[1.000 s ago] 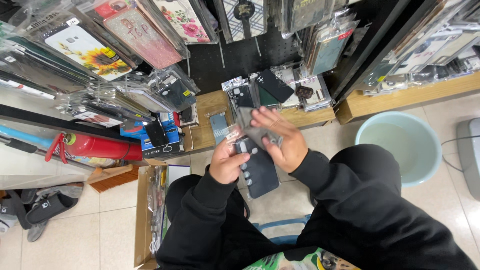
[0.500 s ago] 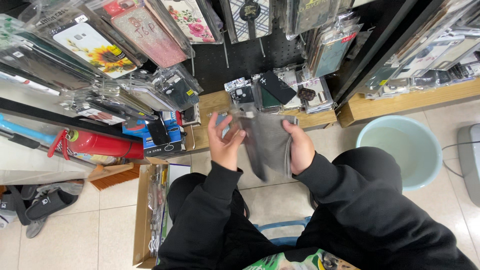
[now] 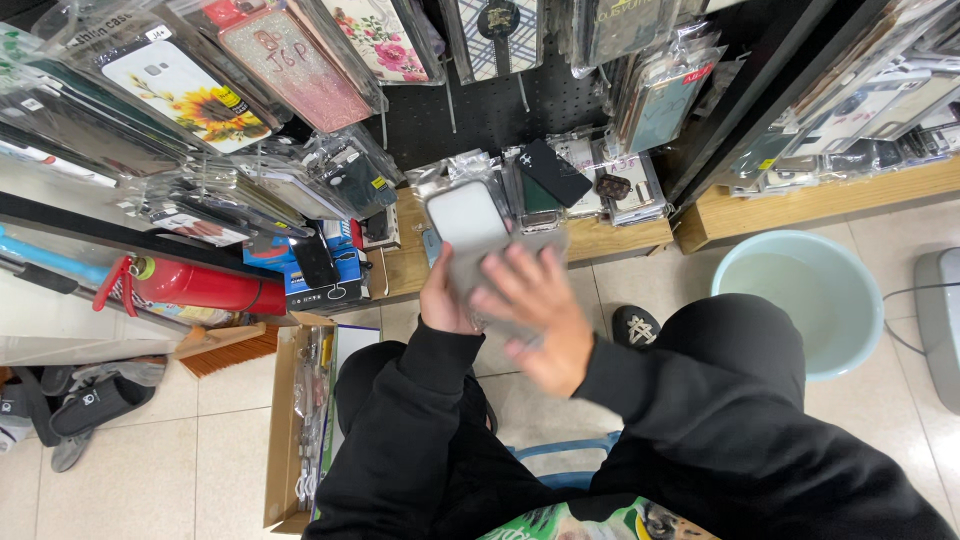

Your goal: The person sits on a low stool and wipes the plastic packaging of several phone cases with a gray cloth. They pick up each case from a cardboard box, wipe it, and place it on a wooden shelf.

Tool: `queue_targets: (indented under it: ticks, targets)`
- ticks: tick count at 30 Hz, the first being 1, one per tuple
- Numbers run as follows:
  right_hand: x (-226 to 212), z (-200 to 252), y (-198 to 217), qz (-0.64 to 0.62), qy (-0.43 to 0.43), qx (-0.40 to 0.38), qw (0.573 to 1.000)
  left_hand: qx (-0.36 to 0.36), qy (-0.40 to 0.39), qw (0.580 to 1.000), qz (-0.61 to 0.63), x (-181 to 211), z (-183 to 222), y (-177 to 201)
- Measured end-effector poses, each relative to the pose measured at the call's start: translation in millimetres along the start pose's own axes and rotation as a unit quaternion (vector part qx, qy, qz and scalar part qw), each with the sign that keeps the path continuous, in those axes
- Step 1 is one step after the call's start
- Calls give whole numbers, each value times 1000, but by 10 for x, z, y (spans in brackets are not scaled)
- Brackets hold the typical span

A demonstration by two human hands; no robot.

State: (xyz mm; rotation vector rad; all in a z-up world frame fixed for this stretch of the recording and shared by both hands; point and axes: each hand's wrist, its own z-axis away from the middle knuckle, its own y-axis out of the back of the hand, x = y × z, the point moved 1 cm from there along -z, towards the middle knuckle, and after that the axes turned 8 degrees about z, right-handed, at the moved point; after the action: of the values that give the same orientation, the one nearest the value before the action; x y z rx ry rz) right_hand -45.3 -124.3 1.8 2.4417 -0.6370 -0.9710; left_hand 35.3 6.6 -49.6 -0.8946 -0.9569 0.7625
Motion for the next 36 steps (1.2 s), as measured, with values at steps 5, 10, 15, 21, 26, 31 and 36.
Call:
queue_targets:
  ticks: [5, 10, 15, 21, 26, 31, 36]
  targets:
    - [97, 163, -277, 146, 19, -55, 988, 75, 68, 995, -9, -96, 390, -450]
    - [287, -61, -106, 164, -18, -18, 986, 9, 21, 999, -41, -398, 513, -349]
    - [386, -154, 91, 85, -75, 17, 993, -235, -14, 944, -233, -459, 382, -113]
    - [268, -78, 64, 11, 46, 14, 999, -287, -47, 908, -302, -206, 147, 199]
    - [366, -149, 168, 57, 77, 7, 995, -303, -114, 834, -446, -16, 328, -195]
    - [459, -145, 219, 52, -54, -5, 997, -218, -99, 796, -555, 141, 454, -534]
    - [61, -53, -54, 78, 117, 9, 990, -257, -77, 791, -549, 74, 398, -322]
